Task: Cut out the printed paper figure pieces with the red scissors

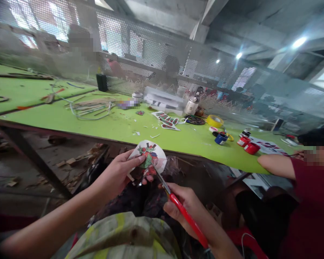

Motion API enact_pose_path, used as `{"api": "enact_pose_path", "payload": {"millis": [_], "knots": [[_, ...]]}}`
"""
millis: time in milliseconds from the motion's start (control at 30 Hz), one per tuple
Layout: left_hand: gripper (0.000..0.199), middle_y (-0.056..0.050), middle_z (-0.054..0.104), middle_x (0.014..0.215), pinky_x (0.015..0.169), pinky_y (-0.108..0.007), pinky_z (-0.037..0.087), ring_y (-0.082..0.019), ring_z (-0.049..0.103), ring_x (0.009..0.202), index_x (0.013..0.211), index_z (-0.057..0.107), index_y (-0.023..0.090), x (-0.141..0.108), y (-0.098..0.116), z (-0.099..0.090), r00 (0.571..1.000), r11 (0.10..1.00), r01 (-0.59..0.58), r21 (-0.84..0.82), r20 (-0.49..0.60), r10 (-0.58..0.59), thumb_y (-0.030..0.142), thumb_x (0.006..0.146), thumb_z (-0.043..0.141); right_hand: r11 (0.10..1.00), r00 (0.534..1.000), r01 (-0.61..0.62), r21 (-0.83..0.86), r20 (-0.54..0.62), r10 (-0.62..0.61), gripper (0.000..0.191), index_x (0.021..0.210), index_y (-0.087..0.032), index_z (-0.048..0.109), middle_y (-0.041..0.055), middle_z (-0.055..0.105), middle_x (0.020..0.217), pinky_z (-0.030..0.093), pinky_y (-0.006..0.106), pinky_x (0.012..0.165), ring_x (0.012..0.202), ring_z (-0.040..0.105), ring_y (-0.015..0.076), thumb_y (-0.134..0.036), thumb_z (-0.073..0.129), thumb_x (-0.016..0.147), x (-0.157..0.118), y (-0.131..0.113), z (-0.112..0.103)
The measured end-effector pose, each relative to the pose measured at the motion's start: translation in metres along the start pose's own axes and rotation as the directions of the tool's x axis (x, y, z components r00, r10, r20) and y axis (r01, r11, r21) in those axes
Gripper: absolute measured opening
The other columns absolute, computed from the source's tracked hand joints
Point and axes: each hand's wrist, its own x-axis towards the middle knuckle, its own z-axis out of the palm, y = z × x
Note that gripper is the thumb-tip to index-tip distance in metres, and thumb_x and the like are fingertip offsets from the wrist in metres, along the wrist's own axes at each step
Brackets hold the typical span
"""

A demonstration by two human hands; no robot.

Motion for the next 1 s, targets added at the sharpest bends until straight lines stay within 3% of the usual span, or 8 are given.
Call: {"api": "enact_pose_path", "payload": {"millis": [500,800,1000], "knots": [[0.020,-0.009,0.070,0.071,0.044,-0.025,0.050,-0.019,0.066,0.052,0.095,0.057,0.012,0.0042,0.0043,-0.0014,0.999,0.999,0.023,0.022,0.031,-0.024,0.023,0.081,0.063,0.993,1.000,-0.028,0.116,0.008,0.027,0.064,0.112,-0.010,0.056,-0.0045,0.034,0.066,0.021,0.023,0.046,0.053,0.027,0.0095,-0.068,0.051,0.083,-0.0018,0.0066,0.0011],[0.018,-0.010,0.070,0.071,0.045,-0.025,0.050,-0.019,0.066,0.053,0.092,0.058,0.011,0.0049,-0.0002,-0.0021,0.999,1.000,0.019,0.016,0.036,-0.020,0.025,0.081,0.064,0.994,0.999,-0.030,0.103,0.041,0.026,0.062,0.117,-0.011,0.056,0.0000,0.046,0.070,0.029,0.022,0.045,0.052,0.036,0.0097,-0.065,0.047,0.087,-0.0040,0.0067,-0.0006],[0.019,-0.012,0.071,0.073,0.049,-0.027,0.053,-0.019,0.066,0.056,0.093,0.059,0.010,0.0051,-0.0051,-0.0067,0.997,1.000,0.028,0.000,0.077,-0.028,0.020,0.079,0.065,0.984,0.998,-0.069,0.167,0.024,0.065,0.066,0.115,-0.009,0.058,-0.0023,0.042,0.066,0.027,0.021,0.045,0.050,0.034,0.0085,-0.067,0.048,0.085,-0.0060,0.0078,0.0014]]}}
